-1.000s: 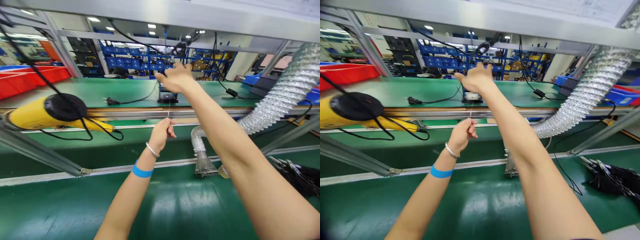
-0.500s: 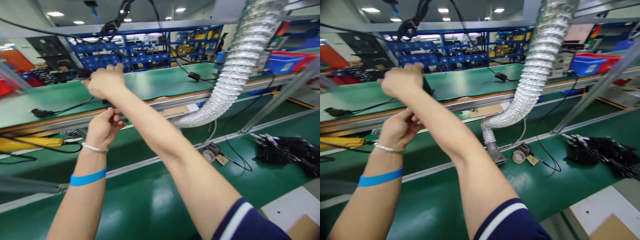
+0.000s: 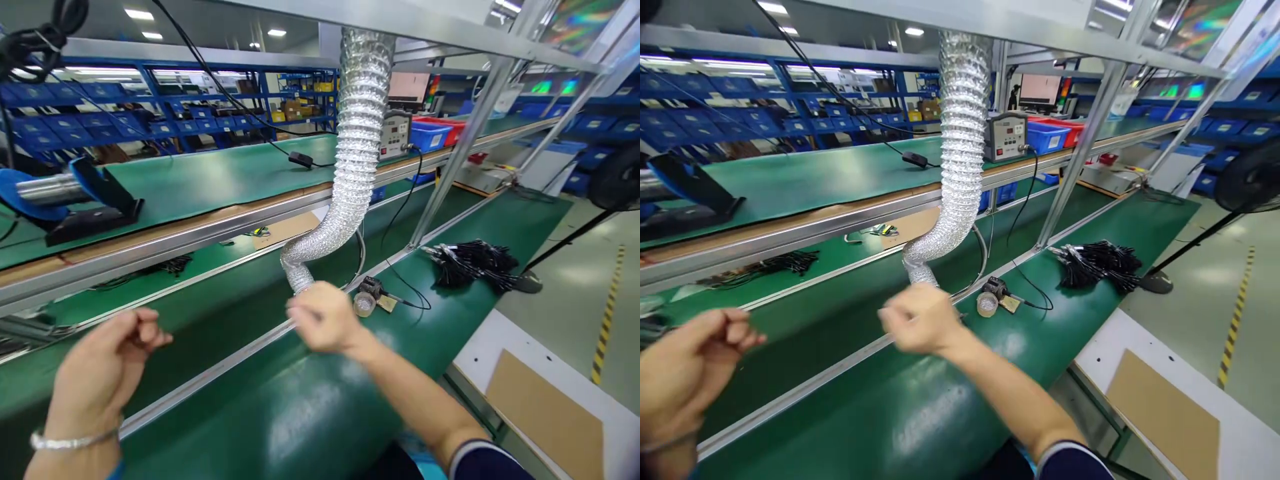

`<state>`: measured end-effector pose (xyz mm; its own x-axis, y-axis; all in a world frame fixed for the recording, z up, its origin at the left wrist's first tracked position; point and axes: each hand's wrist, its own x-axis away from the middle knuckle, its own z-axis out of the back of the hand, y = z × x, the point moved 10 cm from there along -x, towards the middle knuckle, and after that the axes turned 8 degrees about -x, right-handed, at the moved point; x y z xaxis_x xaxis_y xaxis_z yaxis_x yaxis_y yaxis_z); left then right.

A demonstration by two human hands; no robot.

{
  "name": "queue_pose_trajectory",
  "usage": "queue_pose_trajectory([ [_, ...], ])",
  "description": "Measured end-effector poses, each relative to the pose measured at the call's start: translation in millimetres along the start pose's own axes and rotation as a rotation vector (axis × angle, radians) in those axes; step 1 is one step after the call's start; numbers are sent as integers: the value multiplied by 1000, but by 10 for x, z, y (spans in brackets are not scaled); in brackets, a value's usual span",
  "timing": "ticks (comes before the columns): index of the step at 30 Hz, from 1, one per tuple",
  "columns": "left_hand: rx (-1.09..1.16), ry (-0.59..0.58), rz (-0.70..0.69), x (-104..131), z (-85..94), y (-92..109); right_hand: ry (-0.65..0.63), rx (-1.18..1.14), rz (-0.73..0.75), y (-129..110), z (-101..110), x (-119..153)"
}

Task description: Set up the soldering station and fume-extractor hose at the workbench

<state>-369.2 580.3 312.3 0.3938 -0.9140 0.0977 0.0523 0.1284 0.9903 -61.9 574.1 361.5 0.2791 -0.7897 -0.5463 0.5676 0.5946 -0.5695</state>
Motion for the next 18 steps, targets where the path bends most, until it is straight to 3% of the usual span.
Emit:
queue_pose_trajectory([
  [2, -29, -63, 166, 244, -198, -538, -169, 249, -606, 1538, 377, 617],
  [3, -54, -141, 223, 391, -404, -768, -182, 326, -758, 2114, 606, 853],
  [4, -108, -226, 239, 545, -657, -947, -217, 395, -874, 2613, 772, 1039],
  [5, -148, -388, 226, 726, -1028, -1089, -279, 432, -948, 3032, 852, 1176],
  [7, -195, -667, 189, 1108, -1816, -1339, -496, 396, -971, 3625, 730, 1344],
  [9, -206, -833, 209, 1411, -2571, -1622, -731, 315, -932, 3956, 450, 1491],
  [12, -201, -823, 291, 1553, -3504, -2069, -945, 212, -838, 4153, 125, 1668],
  [15, -242, -640, 475, 1518, -4083, -2519, -946, 178, -738, 4085, 92, 1680],
  [18, -267, -517, 584, 1517, -4403, -2767, -744, 235, -721, 3756, 304, 1621],
])
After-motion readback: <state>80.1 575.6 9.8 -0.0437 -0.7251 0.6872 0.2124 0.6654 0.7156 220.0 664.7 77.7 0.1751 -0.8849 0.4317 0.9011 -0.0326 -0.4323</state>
